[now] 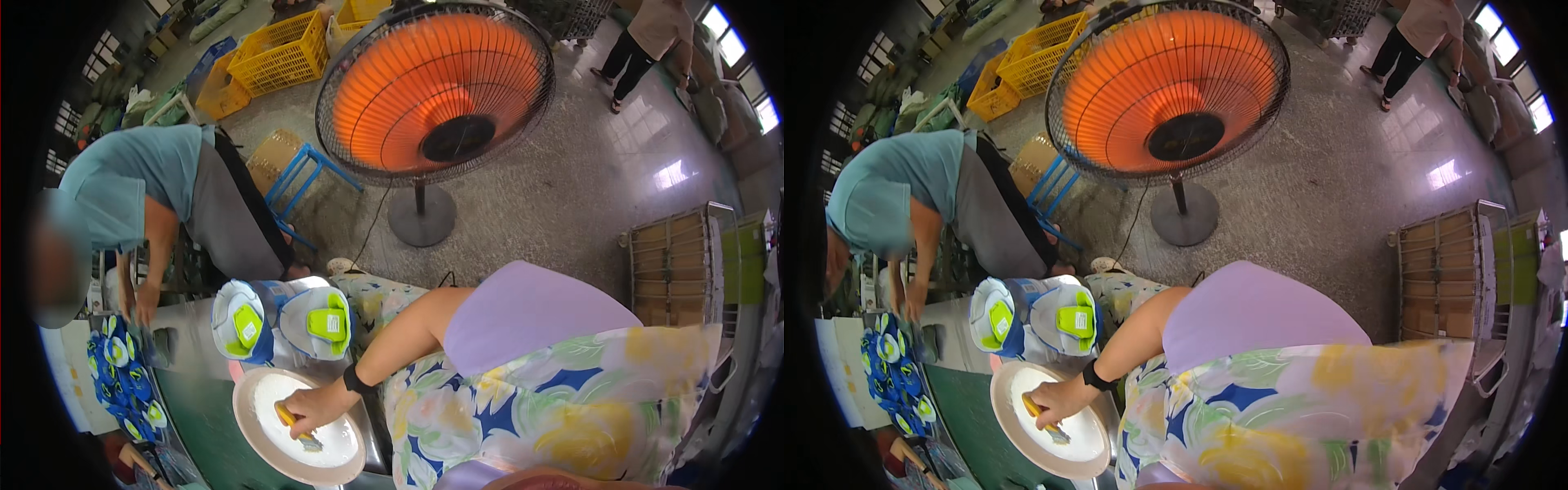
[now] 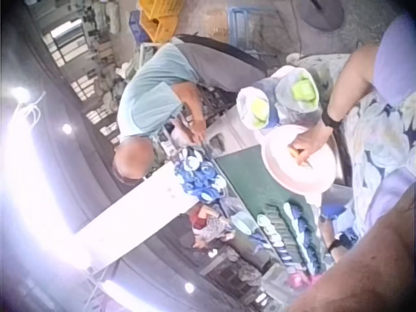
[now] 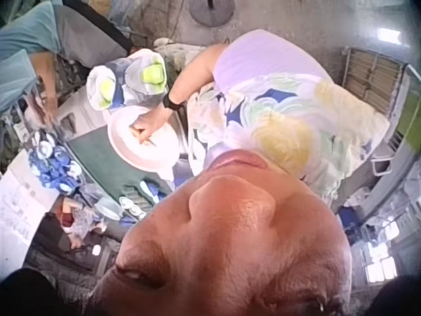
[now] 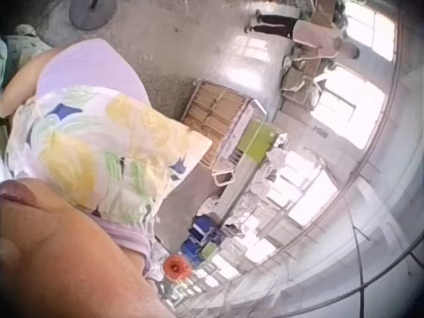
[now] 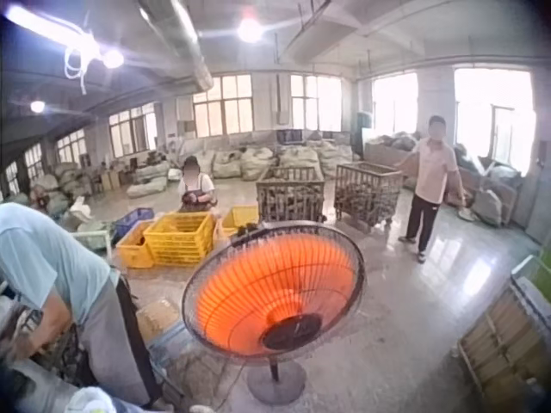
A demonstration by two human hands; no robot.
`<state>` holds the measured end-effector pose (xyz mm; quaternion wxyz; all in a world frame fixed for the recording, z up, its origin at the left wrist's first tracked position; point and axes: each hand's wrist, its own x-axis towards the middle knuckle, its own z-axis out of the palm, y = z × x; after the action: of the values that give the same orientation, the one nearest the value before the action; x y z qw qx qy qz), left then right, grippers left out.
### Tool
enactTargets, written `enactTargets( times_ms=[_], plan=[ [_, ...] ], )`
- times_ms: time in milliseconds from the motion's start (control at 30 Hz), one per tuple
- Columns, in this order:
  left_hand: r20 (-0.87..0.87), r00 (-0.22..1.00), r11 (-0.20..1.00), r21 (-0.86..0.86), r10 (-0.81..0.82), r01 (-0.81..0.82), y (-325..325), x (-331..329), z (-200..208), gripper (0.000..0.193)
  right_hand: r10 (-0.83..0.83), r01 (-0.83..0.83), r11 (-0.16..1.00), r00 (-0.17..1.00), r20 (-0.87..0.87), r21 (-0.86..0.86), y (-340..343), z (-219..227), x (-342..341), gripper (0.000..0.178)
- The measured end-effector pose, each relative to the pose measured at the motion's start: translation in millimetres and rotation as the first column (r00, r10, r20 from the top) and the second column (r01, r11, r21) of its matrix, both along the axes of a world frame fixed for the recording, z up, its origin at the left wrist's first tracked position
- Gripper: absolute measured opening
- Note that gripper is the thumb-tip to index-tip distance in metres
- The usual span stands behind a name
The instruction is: The recorder is applying a white liquid adhesive to the inner components of blue athletic shoes using a brush at a manufacturing assembly line.
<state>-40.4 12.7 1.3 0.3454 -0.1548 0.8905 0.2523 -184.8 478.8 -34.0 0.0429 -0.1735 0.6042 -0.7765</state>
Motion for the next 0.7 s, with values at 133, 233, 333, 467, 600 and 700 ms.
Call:
enactTargets(
  times_ms=[133,233,333,467,600,700],
  plan=[
    [-0.073,0.995,0.994,0.072,-0.072,0.077,79.6,-28.7,6.5,0.047,-0.009,0.01,0.999,0.999,-0.038,0.045,-15.2,-12.2,-0.9,0.04],
    [-0.159,0.958,0.966,0.062,-0.238,0.251,40.7,-84.1,17.2,0.048,-0.043,0.043,0.999,0.999,-0.033,-0.005,1.4,5.1,6.3,0.039],
    [-0.207,0.902,0.914,0.069,-0.378,0.399,3.8,-161.0,3.0,0.048,-0.159,0.166,0.985,0.978,-0.132,0.044,1.7,-16.7,5.5,0.04],
    [-0.303,0.825,0.858,0.046,-0.476,0.512,-40.8,-232.1,13.1,0.049,-0.092,0.13,0.978,0.971,-0.222,0.164,-17.7,-16.3,4.3,0.044],
    [-0.368,0.704,0.748,0.032,-0.607,0.662,31.4,-318.6,-7.5,0.05,-0.189,0.269,0.929,0.935,-0.3,0.255,-3.1,-29.9,-16.0,0.042],
    [-0.447,0.708,0.804,-0.044,-0.546,0.593,194.2,-191.5,43.5,0.051,-0.123,0.208,0.959,0.918,-0.377,0.192,-44.9,-13.1,-8.6,0.043]
  ],
)
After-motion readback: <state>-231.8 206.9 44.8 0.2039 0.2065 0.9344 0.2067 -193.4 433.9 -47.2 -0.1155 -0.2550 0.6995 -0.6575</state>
